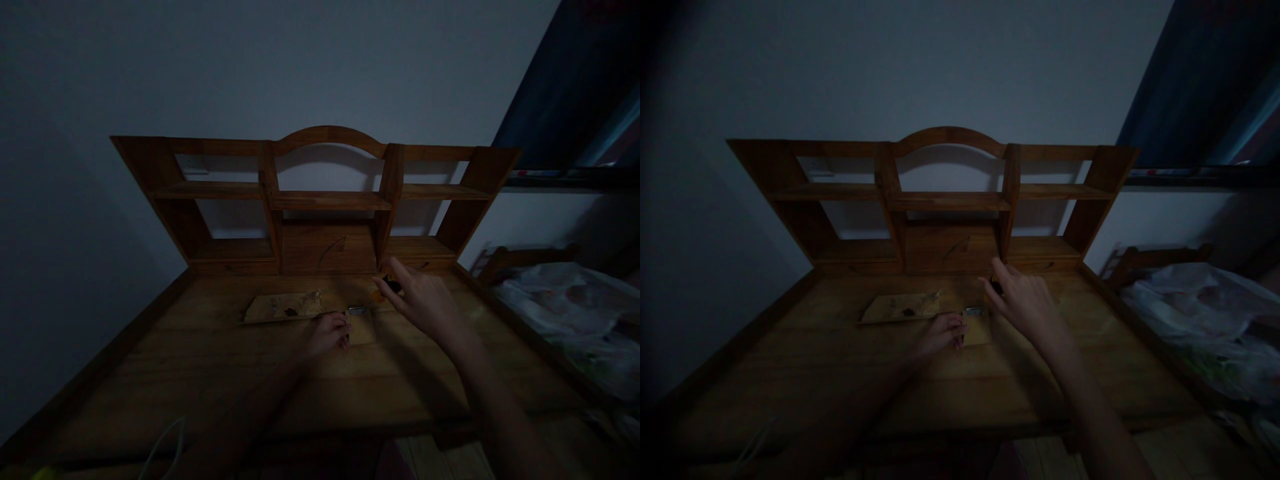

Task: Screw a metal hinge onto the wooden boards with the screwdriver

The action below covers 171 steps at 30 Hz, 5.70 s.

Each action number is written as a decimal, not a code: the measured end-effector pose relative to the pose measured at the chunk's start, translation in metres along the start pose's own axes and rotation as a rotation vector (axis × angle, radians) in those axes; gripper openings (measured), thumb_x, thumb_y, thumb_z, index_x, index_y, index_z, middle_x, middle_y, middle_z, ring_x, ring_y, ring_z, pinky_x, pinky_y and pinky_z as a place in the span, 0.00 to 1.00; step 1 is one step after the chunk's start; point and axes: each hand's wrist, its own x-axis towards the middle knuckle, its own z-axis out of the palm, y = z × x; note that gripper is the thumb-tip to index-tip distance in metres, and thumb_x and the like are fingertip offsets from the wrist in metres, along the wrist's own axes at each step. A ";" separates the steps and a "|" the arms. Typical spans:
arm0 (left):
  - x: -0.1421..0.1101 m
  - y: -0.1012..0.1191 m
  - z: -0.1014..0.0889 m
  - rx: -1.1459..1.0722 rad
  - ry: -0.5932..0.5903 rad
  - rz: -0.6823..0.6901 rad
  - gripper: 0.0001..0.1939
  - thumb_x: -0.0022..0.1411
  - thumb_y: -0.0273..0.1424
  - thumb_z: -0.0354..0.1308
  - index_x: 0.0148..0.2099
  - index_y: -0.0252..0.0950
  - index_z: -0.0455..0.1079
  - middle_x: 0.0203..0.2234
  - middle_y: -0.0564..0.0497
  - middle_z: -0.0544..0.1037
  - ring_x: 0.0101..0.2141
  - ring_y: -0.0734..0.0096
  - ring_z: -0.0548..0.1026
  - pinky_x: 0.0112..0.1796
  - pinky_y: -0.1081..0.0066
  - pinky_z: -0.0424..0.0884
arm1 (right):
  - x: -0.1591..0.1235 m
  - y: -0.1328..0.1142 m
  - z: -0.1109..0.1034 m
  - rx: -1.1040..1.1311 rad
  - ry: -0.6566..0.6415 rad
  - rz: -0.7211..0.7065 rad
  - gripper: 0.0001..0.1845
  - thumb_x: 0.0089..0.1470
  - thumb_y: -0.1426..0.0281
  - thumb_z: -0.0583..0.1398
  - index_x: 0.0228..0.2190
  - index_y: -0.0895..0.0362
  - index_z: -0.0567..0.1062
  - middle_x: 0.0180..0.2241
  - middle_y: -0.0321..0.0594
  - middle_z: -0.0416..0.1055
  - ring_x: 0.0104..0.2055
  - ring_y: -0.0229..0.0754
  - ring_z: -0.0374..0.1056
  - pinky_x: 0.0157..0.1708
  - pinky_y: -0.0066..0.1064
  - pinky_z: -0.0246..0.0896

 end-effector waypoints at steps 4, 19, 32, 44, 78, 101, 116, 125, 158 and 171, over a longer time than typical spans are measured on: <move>-0.002 0.003 0.001 -0.005 0.000 -0.005 0.20 0.51 0.40 0.70 0.34 0.33 0.64 0.17 0.55 0.71 0.15 0.74 0.70 0.20 0.75 0.66 | 0.000 0.000 -0.004 0.056 0.008 -0.025 0.21 0.61 0.59 0.52 0.53 0.54 0.63 0.45 0.46 0.74 0.40 0.50 0.73 0.35 0.36 0.63; 0.002 -0.005 -0.003 0.013 -0.017 0.041 0.27 0.46 0.48 0.70 0.34 0.34 0.62 0.17 0.55 0.72 0.15 0.72 0.72 0.19 0.74 0.68 | -0.001 0.000 -0.003 0.052 0.039 -0.041 0.20 0.60 0.64 0.51 0.52 0.54 0.65 0.44 0.46 0.74 0.38 0.47 0.72 0.33 0.33 0.60; 0.001 -0.004 -0.002 0.009 -0.010 0.044 0.24 0.48 0.44 0.70 0.33 0.34 0.63 0.17 0.56 0.72 0.15 0.74 0.71 0.18 0.76 0.68 | 0.000 -0.002 -0.003 0.005 0.002 -0.003 0.17 0.63 0.63 0.49 0.50 0.54 0.66 0.43 0.46 0.72 0.37 0.47 0.72 0.32 0.33 0.60; 0.001 -0.002 -0.001 0.023 -0.004 0.041 0.24 0.48 0.46 0.70 0.32 0.34 0.63 0.16 0.55 0.72 0.15 0.74 0.70 0.18 0.75 0.66 | 0.000 -0.001 -0.001 -0.030 -0.008 0.033 0.18 0.65 0.60 0.46 0.49 0.55 0.66 0.40 0.45 0.74 0.36 0.48 0.73 0.32 0.35 0.60; 0.005 -0.009 -0.006 0.018 -0.039 0.071 0.27 0.46 0.48 0.70 0.34 0.34 0.63 0.18 0.54 0.73 0.16 0.73 0.71 0.19 0.74 0.68 | -0.003 -0.003 -0.005 -0.117 -0.044 0.058 0.23 0.63 0.57 0.48 0.53 0.58 0.64 0.32 0.44 0.76 0.31 0.49 0.72 0.29 0.33 0.56; -0.001 -0.001 -0.003 0.015 -0.023 0.054 0.24 0.47 0.45 0.70 0.33 0.33 0.63 0.19 0.54 0.73 0.15 0.74 0.71 0.19 0.75 0.67 | -0.002 -0.003 -0.006 -0.047 -0.058 0.020 0.21 0.64 0.59 0.48 0.54 0.55 0.64 0.41 0.45 0.75 0.37 0.50 0.74 0.34 0.37 0.61; -0.002 0.002 -0.001 0.012 -0.018 0.051 0.24 0.47 0.44 0.71 0.32 0.34 0.63 0.17 0.56 0.72 0.15 0.74 0.71 0.19 0.75 0.67 | -0.003 -0.006 -0.008 -0.009 0.001 -0.057 0.24 0.61 0.63 0.52 0.57 0.55 0.60 0.51 0.47 0.69 0.40 0.47 0.71 0.34 0.34 0.59; -0.001 0.000 -0.003 0.015 -0.039 0.057 0.24 0.47 0.45 0.69 0.33 0.34 0.63 0.17 0.55 0.72 0.16 0.73 0.72 0.19 0.75 0.68 | 0.002 -0.004 0.005 -0.081 0.051 -0.019 0.18 0.67 0.59 0.45 0.48 0.55 0.67 0.44 0.46 0.71 0.35 0.45 0.71 0.24 0.30 0.49; 0.000 0.001 -0.003 -0.018 -0.040 0.033 0.22 0.48 0.42 0.71 0.33 0.33 0.63 0.17 0.55 0.73 0.15 0.75 0.71 0.19 0.76 0.66 | -0.012 0.018 0.032 0.585 0.218 0.124 0.20 0.54 0.55 0.63 0.44 0.54 0.72 0.38 0.42 0.76 0.39 0.47 0.73 0.40 0.39 0.67; 0.001 0.000 -0.003 -0.003 -0.041 0.015 0.22 0.49 0.42 0.70 0.33 0.34 0.62 0.17 0.54 0.73 0.15 0.75 0.71 0.19 0.76 0.68 | -0.023 0.004 0.011 0.619 0.332 0.187 0.19 0.55 0.55 0.62 0.44 0.52 0.71 0.41 0.41 0.75 0.42 0.47 0.73 0.43 0.39 0.67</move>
